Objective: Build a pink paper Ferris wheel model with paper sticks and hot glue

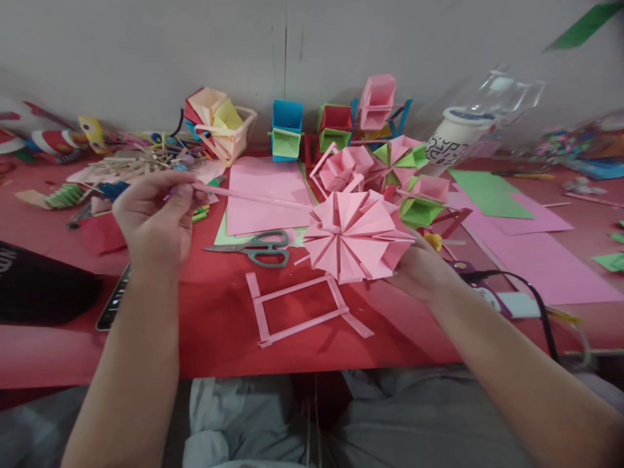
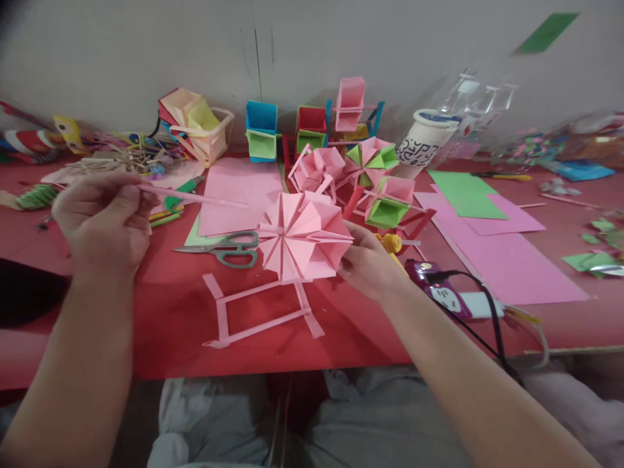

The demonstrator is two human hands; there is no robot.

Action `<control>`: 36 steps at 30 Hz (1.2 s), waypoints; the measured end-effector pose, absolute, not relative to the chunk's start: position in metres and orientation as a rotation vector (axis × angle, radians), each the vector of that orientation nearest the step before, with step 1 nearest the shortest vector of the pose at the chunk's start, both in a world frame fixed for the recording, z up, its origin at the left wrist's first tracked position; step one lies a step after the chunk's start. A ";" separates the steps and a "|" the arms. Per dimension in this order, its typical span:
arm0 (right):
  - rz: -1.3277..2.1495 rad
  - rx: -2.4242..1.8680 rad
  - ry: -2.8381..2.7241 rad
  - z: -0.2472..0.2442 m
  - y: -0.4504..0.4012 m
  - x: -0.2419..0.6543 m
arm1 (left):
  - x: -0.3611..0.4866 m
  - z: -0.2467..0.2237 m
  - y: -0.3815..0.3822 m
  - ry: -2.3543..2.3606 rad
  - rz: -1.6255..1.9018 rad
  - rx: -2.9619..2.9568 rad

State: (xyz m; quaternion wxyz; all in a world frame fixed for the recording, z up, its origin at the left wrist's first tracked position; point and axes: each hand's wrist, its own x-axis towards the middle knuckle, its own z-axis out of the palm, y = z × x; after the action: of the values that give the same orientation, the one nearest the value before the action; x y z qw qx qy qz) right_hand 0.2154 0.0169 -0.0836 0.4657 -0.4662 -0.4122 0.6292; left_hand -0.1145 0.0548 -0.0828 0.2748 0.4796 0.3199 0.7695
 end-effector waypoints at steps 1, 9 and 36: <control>1.544 -1.140 -1.019 -0.084 0.017 0.216 | -0.112 -0.083 0.054 0.838 2.055 1.297; 1.521 -1.095 -1.045 -0.089 0.020 0.218 | -0.112 -0.085 0.054 0.741 2.030 1.313; 1.475 -1.093 -1.033 -0.074 0.016 0.210 | -0.112 -0.082 0.045 1.055 2.032 1.582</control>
State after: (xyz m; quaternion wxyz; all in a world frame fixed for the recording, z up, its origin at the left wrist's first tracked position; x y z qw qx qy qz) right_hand 0.2097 0.0162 -0.0737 0.4948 -0.4509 -0.4260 0.6086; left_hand -0.1116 0.0447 -0.0824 0.1782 0.5594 0.3731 0.7184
